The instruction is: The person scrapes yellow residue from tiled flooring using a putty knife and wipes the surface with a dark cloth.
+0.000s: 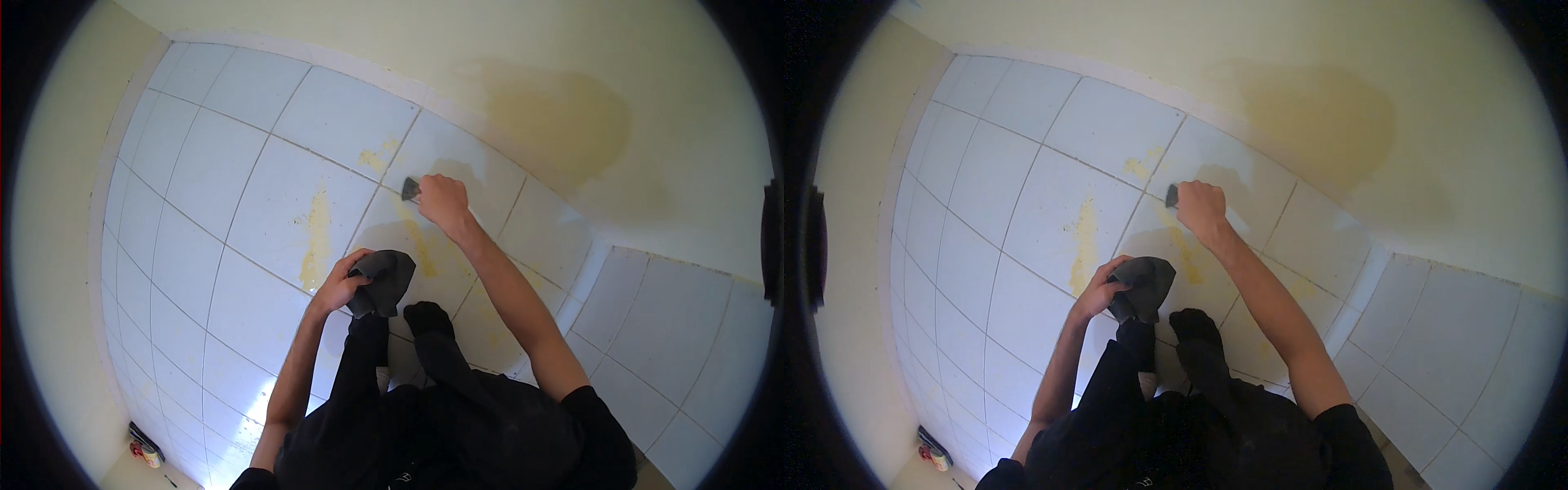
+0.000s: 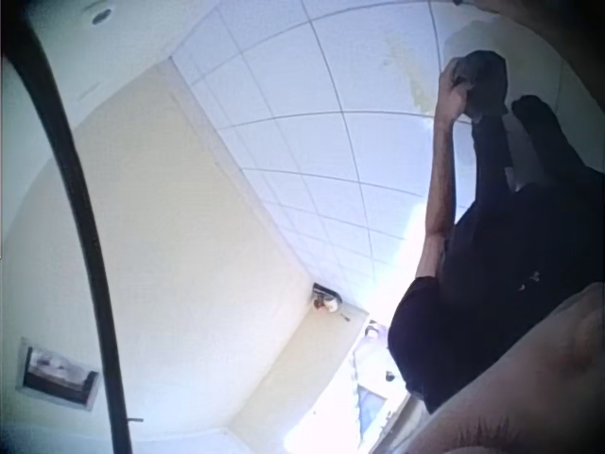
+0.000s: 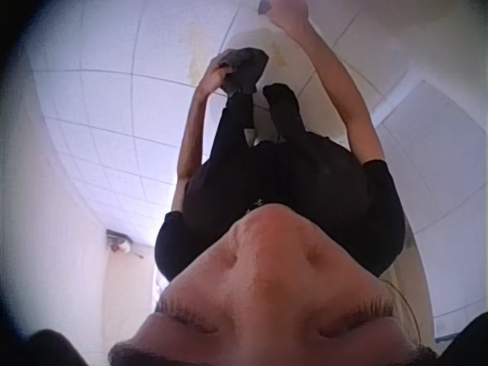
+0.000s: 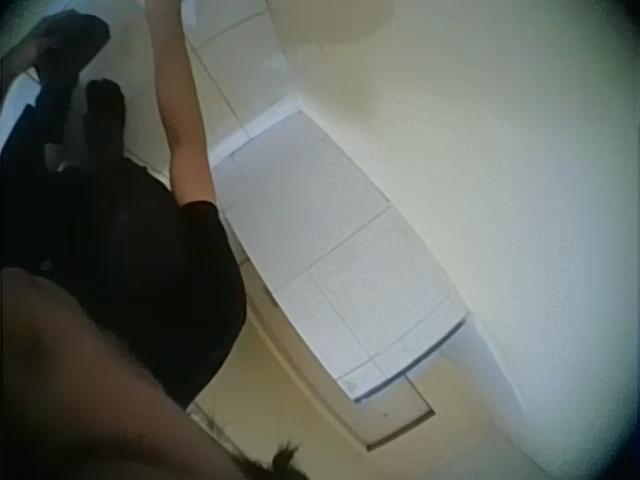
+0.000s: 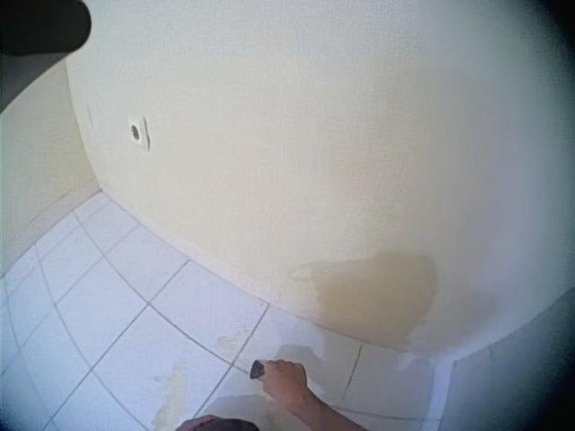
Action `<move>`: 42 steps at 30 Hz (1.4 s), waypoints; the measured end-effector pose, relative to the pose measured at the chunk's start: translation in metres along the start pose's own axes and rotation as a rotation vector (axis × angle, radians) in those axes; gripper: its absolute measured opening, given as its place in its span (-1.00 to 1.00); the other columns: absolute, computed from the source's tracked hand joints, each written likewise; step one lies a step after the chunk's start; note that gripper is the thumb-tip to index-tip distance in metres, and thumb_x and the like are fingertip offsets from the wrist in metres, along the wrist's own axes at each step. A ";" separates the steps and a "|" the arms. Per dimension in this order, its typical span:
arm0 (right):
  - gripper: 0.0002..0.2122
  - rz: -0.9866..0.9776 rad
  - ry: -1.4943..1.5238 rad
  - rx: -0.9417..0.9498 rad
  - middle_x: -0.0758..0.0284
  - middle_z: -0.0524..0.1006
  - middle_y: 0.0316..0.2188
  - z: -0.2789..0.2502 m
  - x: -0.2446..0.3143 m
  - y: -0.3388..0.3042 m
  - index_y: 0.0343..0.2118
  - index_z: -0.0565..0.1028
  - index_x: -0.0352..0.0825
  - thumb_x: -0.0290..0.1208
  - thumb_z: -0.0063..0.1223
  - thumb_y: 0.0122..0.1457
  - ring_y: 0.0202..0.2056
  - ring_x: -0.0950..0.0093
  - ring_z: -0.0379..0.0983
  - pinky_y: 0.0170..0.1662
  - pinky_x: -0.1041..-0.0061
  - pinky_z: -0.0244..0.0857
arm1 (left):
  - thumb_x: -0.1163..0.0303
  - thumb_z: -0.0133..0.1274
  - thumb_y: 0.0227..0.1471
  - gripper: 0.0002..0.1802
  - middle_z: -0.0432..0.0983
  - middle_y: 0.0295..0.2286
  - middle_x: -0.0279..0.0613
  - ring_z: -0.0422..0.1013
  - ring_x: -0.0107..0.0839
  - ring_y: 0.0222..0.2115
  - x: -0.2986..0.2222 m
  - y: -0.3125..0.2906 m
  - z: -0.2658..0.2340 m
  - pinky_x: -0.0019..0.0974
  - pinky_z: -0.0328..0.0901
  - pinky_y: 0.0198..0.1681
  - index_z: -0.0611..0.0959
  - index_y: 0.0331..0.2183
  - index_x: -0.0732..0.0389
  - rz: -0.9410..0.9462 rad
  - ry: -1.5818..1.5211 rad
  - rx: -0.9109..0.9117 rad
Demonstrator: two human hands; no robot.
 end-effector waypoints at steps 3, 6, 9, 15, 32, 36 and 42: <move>-0.82 -0.016 0.024 -0.036 0.08 0.56 -0.49 0.003 -0.003 -0.001 -0.48 0.57 -0.35 -0.32 0.13 0.02 -0.38 0.13 0.52 -0.32 0.19 0.37 | 0.57 -0.04 -0.20 -0.51 0.49 -0.23 -0.16 0.36 -0.36 -0.14 0.003 0.003 0.000 -0.35 0.20 0.00 0.48 -0.10 0.26 0.007 0.011 -0.005; -0.82 0.059 0.000 0.028 0.09 0.57 -0.47 -0.008 -0.009 -0.008 -0.44 0.57 -0.34 -0.31 0.15 0.02 -0.37 0.14 0.53 -0.30 0.20 0.37 | 0.57 -0.04 -0.20 -0.52 0.49 -0.23 -0.16 0.36 -0.36 -0.14 0.001 0.002 0.000 -0.35 0.20 -0.01 0.49 -0.10 0.26 0.015 0.005 -0.001; -0.82 0.095 0.021 -0.008 0.10 0.58 -0.45 -0.004 -0.021 -0.016 -0.40 0.58 -0.32 -0.31 0.15 0.01 -0.34 0.16 0.54 -0.29 0.22 0.37 | 0.57 -0.03 -0.20 -0.52 0.49 -0.23 -0.16 0.36 -0.36 -0.14 -0.001 0.003 0.002 -0.35 0.20 -0.01 0.48 -0.10 0.26 0.018 -0.006 0.008; -0.84 0.160 0.104 0.040 0.15 0.58 -0.43 0.003 -0.041 -0.030 -0.37 0.59 -0.27 -0.31 0.13 0.03 -0.33 0.18 0.53 -0.25 0.22 0.37 | 0.58 -0.03 -0.19 -0.53 0.49 -0.24 -0.16 0.36 -0.37 -0.15 0.008 0.003 -0.002 -0.35 0.20 -0.01 0.49 -0.11 0.26 0.014 -0.016 0.000; -0.80 0.003 -0.153 -0.037 0.11 0.55 -0.55 0.005 -0.016 -0.049 -0.28 0.47 -0.45 -0.50 -0.12 0.07 -0.43 0.19 0.55 -0.38 0.18 0.40 | 0.58 -0.03 -0.18 -0.52 0.49 -0.22 -0.16 0.36 -0.38 -0.14 -0.002 0.005 -0.002 -0.36 0.20 0.00 0.48 -0.09 0.26 0.024 -0.024 0.006; -0.82 -0.018 -0.084 -0.073 0.11 0.56 -0.51 0.007 -0.017 -0.035 -0.30 0.50 -0.42 -0.48 -0.08 0.08 -0.40 0.19 0.55 -0.37 0.21 0.40 | 0.59 -0.03 -0.19 -0.51 0.49 -0.23 -0.17 0.37 -0.39 -0.14 -0.002 0.004 -0.002 -0.37 0.20 0.00 0.48 -0.08 0.27 -0.010 -0.030 -0.011; -0.85 0.035 -0.044 -0.001 0.15 0.58 -0.45 0.002 -0.031 -0.027 -0.35 0.58 -0.28 -0.43 0.04 0.03 -0.39 0.18 0.55 -0.34 0.19 0.37 | 0.60 -0.04 -0.19 -0.51 0.49 -0.23 -0.19 0.36 -0.41 -0.15 0.002 0.002 -0.002 -0.39 0.20 -0.01 0.47 -0.09 0.28 -0.003 -0.033 -0.001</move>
Point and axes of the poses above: each hand's wrist, its own y-axis towards the middle knuckle, its own z-axis out of the palm, x = y × z, the point moved 8 cm from there along y, towards the middle knuckle
